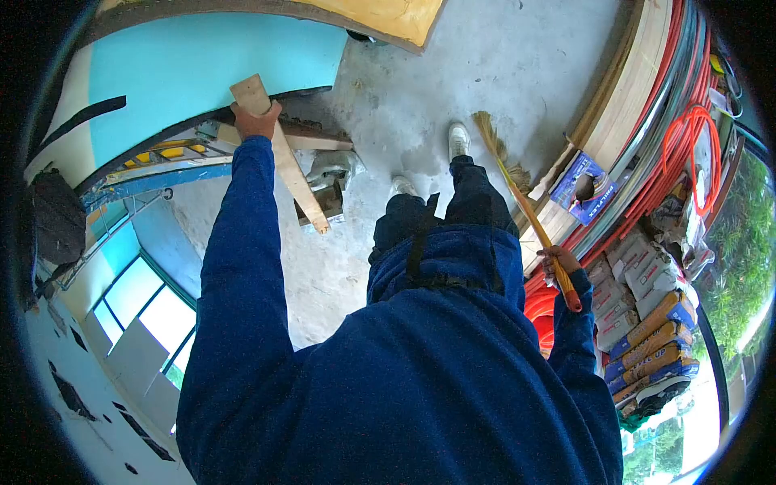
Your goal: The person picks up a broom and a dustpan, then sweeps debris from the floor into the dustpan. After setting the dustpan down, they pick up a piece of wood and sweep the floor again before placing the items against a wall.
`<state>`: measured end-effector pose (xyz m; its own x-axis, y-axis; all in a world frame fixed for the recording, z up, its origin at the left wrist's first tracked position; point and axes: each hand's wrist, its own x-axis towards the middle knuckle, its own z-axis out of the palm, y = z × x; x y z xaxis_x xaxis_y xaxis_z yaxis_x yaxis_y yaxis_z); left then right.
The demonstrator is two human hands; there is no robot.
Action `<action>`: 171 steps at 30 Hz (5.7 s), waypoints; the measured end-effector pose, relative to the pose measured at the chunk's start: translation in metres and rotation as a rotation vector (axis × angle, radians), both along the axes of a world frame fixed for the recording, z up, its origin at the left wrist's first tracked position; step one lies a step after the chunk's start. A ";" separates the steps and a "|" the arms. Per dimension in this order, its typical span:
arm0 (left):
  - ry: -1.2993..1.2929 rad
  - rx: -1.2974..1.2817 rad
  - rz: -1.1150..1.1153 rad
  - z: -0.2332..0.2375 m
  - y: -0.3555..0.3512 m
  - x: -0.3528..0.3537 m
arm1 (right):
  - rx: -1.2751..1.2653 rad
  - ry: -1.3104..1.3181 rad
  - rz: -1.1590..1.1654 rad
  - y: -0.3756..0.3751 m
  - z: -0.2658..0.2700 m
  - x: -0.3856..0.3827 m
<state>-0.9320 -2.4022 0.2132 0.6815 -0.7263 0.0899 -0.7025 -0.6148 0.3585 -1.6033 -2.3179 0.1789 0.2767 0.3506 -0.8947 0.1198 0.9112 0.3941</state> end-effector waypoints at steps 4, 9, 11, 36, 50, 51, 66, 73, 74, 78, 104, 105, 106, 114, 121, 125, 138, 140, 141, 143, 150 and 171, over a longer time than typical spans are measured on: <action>-0.033 0.066 0.013 0.006 -0.004 -0.006 | -0.042 0.010 0.054 -0.005 0.002 0.006; -0.007 0.102 0.002 0.001 -0.010 -0.007 | -0.032 -0.005 0.016 -0.004 -0.004 0.003; -0.018 0.099 -0.029 0.008 -0.013 -0.016 | -0.012 0.006 -0.013 -0.004 -0.005 0.003; 0.070 0.196 -0.123 0.001 -0.031 -0.024 | -0.007 -0.055 -0.002 -0.013 -0.011 0.001; 0.023 0.265 -0.061 -0.007 -0.033 -0.013 | -0.028 0.010 0.024 -0.007 -0.007 -0.002; 0.060 0.269 -0.051 -0.006 -0.046 -0.010 | -0.051 0.011 0.019 -0.010 -0.012 -0.001; 0.002 0.126 -0.160 -0.039 -0.046 -0.020 | -0.171 0.019 0.026 -0.019 -0.015 -0.001; 0.058 0.256 -0.073 -0.006 -0.049 -0.049 | -0.066 -0.011 -0.040 -0.008 -0.011 -0.010; 0.047 0.261 -0.071 -0.007 -0.048 -0.050 | -0.067 0.038 -0.032 -0.013 -0.004 -0.004; -0.241 0.097 -0.371 -0.040 -0.028 -0.030 | -0.140 -0.007 0.020 -0.002 -0.022 -0.020; -0.042 0.067 0.118 0.013 0.049 -0.018 | -0.009 -0.184 0.047 0.007 -0.058 -0.044; -0.117 -0.017 0.111 0.016 0.056 -0.007 | -0.013 -0.237 0.059 0.001 -0.072 -0.044; -0.192 -0.099 0.106 0.018 0.076 0.007 | -0.028 -0.203 0.066 -0.006 -0.071 -0.038; -0.329 -0.307 0.571 0.102 0.274 0.010 | -0.008 -0.162 0.523 -0.040 -0.074 -0.013; -0.129 -0.524 0.883 0.129 0.416 -0.060 | -0.308 -0.461 1.283 -0.065 -0.124 0.004; -0.334 -0.401 0.989 0.106 0.514 -0.089 | -0.410 -0.641 1.661 -0.067 -0.121 0.038; -0.005 -0.539 1.343 -0.008 0.680 -0.268 | -0.799 -0.355 2.031 0.081 -0.038 0.203; -0.017 -0.535 1.391 -0.001 0.692 -0.294 | -0.883 -0.365 2.078 0.111 -0.028 0.232; 0.010 -0.528 1.430 0.018 0.694 -0.300 | -0.913 -0.376 2.098 0.121 -0.024 0.245; 0.118 -0.660 1.512 0.009 0.717 -0.307 | -0.987 -0.393 2.131 0.143 -0.013 0.275; 0.236 -0.413 1.805 -0.021 0.799 -0.304 | -1.092 -0.481 2.208 0.206 -0.002 0.387; -0.463 -1.257 2.087 -0.076 1.024 -0.152 | -1.279 -0.469 2.060 0.352 0.014 0.727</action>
<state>-1.0842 -1.3779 0.1374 -0.0506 0.9982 0.0313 0.1302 -0.0245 0.9912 -0.8763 -1.9656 0.1926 0.5900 -0.0956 -0.8017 -0.6998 -0.5558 -0.4488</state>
